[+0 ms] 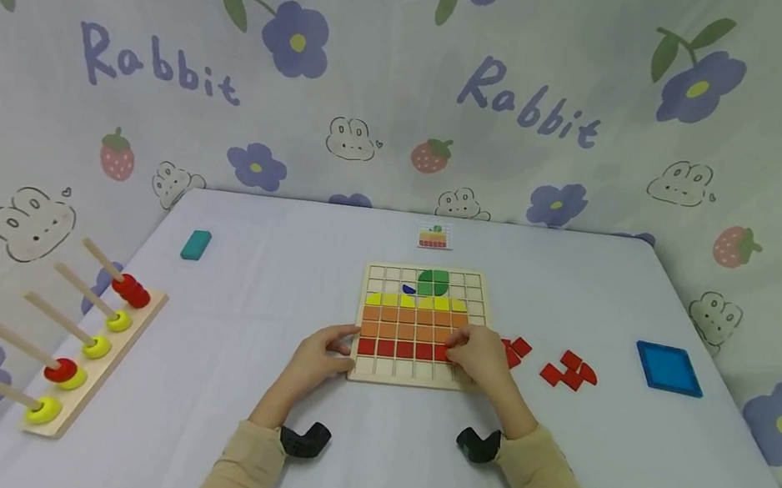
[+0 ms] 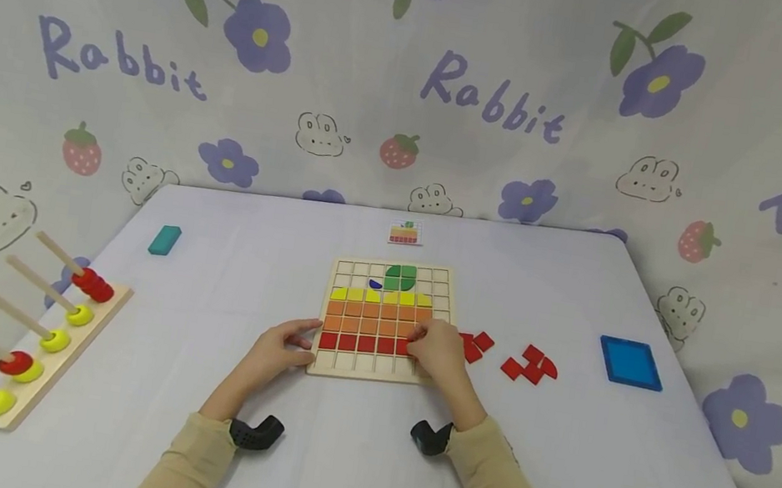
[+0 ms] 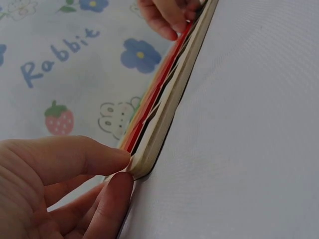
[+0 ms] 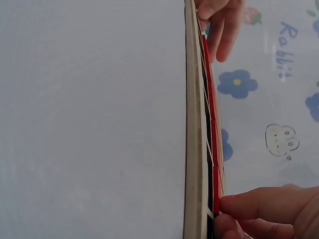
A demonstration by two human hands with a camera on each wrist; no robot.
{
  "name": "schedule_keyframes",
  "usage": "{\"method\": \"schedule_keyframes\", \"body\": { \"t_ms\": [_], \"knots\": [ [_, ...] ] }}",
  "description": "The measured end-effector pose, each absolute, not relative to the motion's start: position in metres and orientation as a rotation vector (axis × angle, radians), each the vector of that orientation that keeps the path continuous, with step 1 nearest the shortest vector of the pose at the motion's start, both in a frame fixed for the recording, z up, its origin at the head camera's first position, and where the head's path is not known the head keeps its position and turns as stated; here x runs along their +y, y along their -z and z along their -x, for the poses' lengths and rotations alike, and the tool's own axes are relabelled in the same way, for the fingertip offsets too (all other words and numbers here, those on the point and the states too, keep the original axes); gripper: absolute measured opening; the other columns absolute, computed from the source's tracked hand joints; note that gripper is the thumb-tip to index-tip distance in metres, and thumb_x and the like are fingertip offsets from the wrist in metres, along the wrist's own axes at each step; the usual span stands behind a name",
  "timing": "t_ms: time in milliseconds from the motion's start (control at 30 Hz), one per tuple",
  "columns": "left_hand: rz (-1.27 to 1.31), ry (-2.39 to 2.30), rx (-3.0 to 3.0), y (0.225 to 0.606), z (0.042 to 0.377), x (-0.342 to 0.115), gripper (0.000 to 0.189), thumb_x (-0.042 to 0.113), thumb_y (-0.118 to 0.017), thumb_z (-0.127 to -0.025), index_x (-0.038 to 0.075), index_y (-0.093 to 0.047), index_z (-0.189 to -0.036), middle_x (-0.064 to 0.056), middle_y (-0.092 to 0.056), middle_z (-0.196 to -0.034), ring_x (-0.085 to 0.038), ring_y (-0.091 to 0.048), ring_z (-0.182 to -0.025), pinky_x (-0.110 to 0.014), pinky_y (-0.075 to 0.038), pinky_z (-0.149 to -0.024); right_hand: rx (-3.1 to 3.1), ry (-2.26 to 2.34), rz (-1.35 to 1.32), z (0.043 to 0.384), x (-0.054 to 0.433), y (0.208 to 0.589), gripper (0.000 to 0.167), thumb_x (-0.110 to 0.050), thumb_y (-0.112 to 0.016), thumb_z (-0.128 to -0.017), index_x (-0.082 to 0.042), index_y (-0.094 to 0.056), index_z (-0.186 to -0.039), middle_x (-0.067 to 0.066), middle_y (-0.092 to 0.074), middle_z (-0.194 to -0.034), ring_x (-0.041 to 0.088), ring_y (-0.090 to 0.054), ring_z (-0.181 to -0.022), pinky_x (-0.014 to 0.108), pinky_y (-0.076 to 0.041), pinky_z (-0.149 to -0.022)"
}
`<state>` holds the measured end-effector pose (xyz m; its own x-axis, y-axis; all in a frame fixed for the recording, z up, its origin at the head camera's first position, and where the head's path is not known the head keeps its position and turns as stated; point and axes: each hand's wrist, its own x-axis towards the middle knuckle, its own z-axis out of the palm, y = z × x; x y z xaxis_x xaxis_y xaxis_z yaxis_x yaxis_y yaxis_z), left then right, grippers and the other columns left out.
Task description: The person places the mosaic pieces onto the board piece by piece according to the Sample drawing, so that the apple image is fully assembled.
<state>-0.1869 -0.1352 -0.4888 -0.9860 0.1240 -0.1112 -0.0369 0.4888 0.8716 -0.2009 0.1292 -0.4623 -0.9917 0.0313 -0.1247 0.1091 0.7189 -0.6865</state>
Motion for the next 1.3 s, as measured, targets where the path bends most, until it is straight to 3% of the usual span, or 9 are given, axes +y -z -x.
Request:
{"method": "schedule_keyframes", "body": {
  "t_ms": [200,467,700,800,967,1200,1300],
  "knots": [
    [-0.072,-1.505,2.572,0.489,0.188,-0.136,0.054,0.003,-0.068,-0.073,0.013,-0.058,-0.125,-0.005,-0.061,-0.089,-0.016,-0.052,-0.077,-0.027,-0.044,-0.061,2.777,1.228,-0.063,0.204,0.139,0.456,0.008,-0.012,-0.070,-0.078,-0.007,-0.069,-0.084,0.003,-0.063,-0.075,0.016,-0.055,-0.068,0.025,-0.042,-0.058],
    [-0.071,-1.498,2.568,0.486,0.187,-0.136,0.054,0.004,-0.068,-0.073,0.013,-0.058,-0.126,-0.005,-0.061,-0.089,-0.016,-0.051,-0.074,-0.027,-0.044,-0.060,2.650,1.469,-0.212,0.212,0.192,0.441,0.028,-0.016,-0.065,-0.084,0.001,-0.064,-0.106,0.012,-0.065,-0.096,0.014,-0.057,-0.073,0.025,-0.047,-0.064],
    [-0.075,-1.489,2.587,0.485,0.188,-0.137,0.053,0.003,-0.068,-0.073,0.012,-0.058,-0.125,-0.005,-0.061,-0.088,-0.015,-0.051,-0.073,-0.027,-0.043,-0.060,2.615,1.522,-0.267,0.209,0.234,0.440,0.037,-0.020,-0.059,-0.088,0.001,-0.057,-0.119,0.018,-0.060,-0.113,0.027,-0.055,-0.096,0.034,-0.046,-0.078],
    [-0.082,-1.493,2.586,0.485,0.188,-0.137,0.053,0.003,-0.068,-0.073,0.012,-0.058,-0.125,-0.006,-0.061,-0.088,-0.015,-0.051,-0.072,-0.026,-0.043,-0.059,2.642,1.478,-0.330,0.209,0.244,0.443,0.036,-0.019,-0.058,-0.089,-0.001,-0.056,-0.120,0.019,-0.057,-0.119,0.030,-0.052,-0.099,0.035,-0.045,-0.078],
    [-0.080,-1.498,2.586,0.485,0.188,-0.137,0.052,0.002,-0.068,-0.074,0.011,-0.058,-0.124,-0.006,-0.061,-0.087,-0.015,-0.051,-0.072,-0.026,-0.042,-0.059,2.660,1.372,-0.337,0.209,0.250,0.451,0.036,-0.013,-0.060,-0.086,0.001,-0.057,-0.119,0.022,-0.056,-0.118,0.030,-0.052,-0.099,0.034,-0.045,-0.077],
    [-0.085,-1.507,2.589,0.488,0.188,-0.136,0.052,0.002,-0.068,-0.073,0.010,-0.059,-0.124,-0.005,-0.062,-0.086,-0.014,-0.051,-0.075,-0.025,-0.043,-0.061,2.758,1.090,-0.216,0.208,0.243,0.456,0.039,-0.020,-0.066,-0.082,0.002,-0.061,-0.114,0.022,-0.057,-0.114,0.033,-0.051,-0.102,0.042,-0.043,-0.081],
    [-0.096,-1.515,2.582,0.489,0.187,-0.136,0.052,0.002,-0.068,-0.073,0.010,-0.059,-0.124,-0.005,-0.062,-0.086,-0.015,-0.052,-0.074,-0.026,-0.044,-0.060,2.807,1.008,-0.224,0.206,0.237,0.454,0.035,-0.018,-0.067,-0.080,0.003,-0.064,-0.108,0.021,-0.060,-0.106,0.033,-0.053,-0.095,0.040,-0.045,-0.074]
  ]
}}
